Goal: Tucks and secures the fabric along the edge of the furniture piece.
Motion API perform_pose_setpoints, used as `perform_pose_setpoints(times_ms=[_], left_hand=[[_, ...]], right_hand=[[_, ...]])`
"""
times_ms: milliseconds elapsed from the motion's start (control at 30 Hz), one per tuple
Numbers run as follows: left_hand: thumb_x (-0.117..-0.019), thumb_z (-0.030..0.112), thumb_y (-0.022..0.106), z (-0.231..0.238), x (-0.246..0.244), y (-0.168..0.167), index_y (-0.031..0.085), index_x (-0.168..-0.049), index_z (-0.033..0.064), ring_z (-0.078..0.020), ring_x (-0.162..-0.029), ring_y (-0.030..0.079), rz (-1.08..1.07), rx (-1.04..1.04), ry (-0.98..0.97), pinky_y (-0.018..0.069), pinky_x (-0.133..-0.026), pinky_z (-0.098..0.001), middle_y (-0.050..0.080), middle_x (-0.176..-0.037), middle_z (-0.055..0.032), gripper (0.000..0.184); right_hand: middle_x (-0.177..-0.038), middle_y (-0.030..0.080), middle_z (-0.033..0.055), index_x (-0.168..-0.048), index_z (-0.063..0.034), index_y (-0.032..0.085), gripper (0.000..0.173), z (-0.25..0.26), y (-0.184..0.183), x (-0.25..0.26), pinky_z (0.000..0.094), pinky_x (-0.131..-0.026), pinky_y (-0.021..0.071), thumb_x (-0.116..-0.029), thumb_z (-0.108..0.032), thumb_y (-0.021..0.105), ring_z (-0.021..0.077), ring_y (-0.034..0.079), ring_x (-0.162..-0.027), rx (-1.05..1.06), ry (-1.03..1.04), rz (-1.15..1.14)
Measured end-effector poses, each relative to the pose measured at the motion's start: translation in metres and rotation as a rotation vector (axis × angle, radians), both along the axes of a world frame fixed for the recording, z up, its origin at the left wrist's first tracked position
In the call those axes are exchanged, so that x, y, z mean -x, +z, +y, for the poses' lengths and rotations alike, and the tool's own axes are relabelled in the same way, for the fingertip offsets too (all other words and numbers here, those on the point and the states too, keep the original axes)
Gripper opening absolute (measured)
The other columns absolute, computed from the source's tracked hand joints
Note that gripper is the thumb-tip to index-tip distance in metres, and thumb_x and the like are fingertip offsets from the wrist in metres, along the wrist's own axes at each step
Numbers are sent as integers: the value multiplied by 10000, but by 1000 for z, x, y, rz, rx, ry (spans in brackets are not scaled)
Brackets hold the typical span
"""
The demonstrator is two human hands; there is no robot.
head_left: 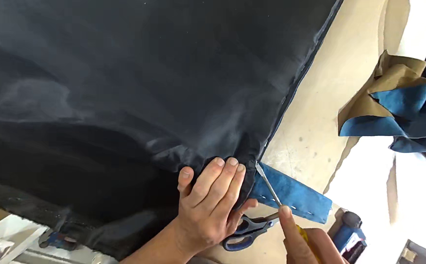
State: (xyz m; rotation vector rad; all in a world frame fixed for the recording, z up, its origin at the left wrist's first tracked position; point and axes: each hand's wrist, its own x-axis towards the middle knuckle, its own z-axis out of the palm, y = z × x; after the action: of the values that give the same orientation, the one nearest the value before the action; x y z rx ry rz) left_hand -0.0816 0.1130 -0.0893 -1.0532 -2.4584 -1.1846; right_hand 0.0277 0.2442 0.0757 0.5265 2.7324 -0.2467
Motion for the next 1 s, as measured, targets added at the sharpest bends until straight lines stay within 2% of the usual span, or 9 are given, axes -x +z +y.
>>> perform_pose_setpoints(times_ms=[133,267,333,467,600,667,767,933,1000], left_hand=[[-944,556,647,0,0,2,701,-1291,131,-160,-1464,415,4,-2,-6,147,-1278,-492,625,-1423,11,551],[-937,548,669,1,2,3,708,-1295,124,-170,-1462,424,35,-7,-4,157,-1285,-509,624,-1424,-6,556],[-936,544,672,0,2,5,709,-1297,124,-182,-1451,440,40,-1,-9,163,-1283,-520,633,-1413,-13,555],[-921,527,695,0,3,8,714,-1292,120,-200,-1441,454,46,17,-12,150,-1277,-556,638,-1406,-22,551],[-934,519,681,0,4,6,712,-1296,117,-202,-1444,454,51,21,-12,150,-1274,-575,632,-1416,-26,541],[-934,522,680,0,3,5,708,-1303,118,-199,-1443,454,52,20,-8,143,-1276,-575,630,-1418,-25,548],[-939,519,676,0,3,5,702,-1309,120,-199,-1447,450,58,24,-6,142,-1276,-575,626,-1421,-26,546],[-940,526,670,-1,5,5,707,-1298,108,-210,-1442,456,67,34,-17,138,-1275,-577,638,-1403,-34,551],[-936,534,671,-2,6,4,710,-1296,111,-211,-1438,460,77,34,-16,143,-1275,-574,642,-1397,-33,558]], right_hand=[[-823,646,132,-1334,3,671,379,3,-14,-7,302,-464,491,-968,-68,605,179,603,-589,194,-105,137],[-852,680,73,-1372,-36,660,393,15,-29,-19,270,-531,520,-1004,-154,591,100,596,-633,426,-213,252],[-850,682,42,-1369,-82,675,391,24,-38,-25,258,-552,526,-1005,-193,587,82,599,-650,424,-183,294],[-807,615,21,-1338,-121,704,383,41,-73,-35,242,-476,464,-1015,-217,522,73,549,-592,254,22,471],[-870,686,-8,-1354,-88,687,383,47,-76,-33,190,-594,531,-1009,-213,575,20,598,-685,588,-122,463],[-970,743,14,-1341,-49,684,376,49,-74,-32,178,-648,570,-994,-167,601,10,646,-735,722,-188,456],[-1002,759,8,-1351,-43,675,385,52,-68,-29,164,-618,567,-982,-130,608,-4,644,-698,827,-255,421],[-902,742,-12,-1361,-92,682,387,59,-68,-26,176,-549,538,-985,-151,610,1,604,-617,884,-281,382],[-926,741,-42,-1362,-157,692,382,64,-69,-26,187,-604,561,-999,-218,590,-4,630,-681,705,-168,369]])
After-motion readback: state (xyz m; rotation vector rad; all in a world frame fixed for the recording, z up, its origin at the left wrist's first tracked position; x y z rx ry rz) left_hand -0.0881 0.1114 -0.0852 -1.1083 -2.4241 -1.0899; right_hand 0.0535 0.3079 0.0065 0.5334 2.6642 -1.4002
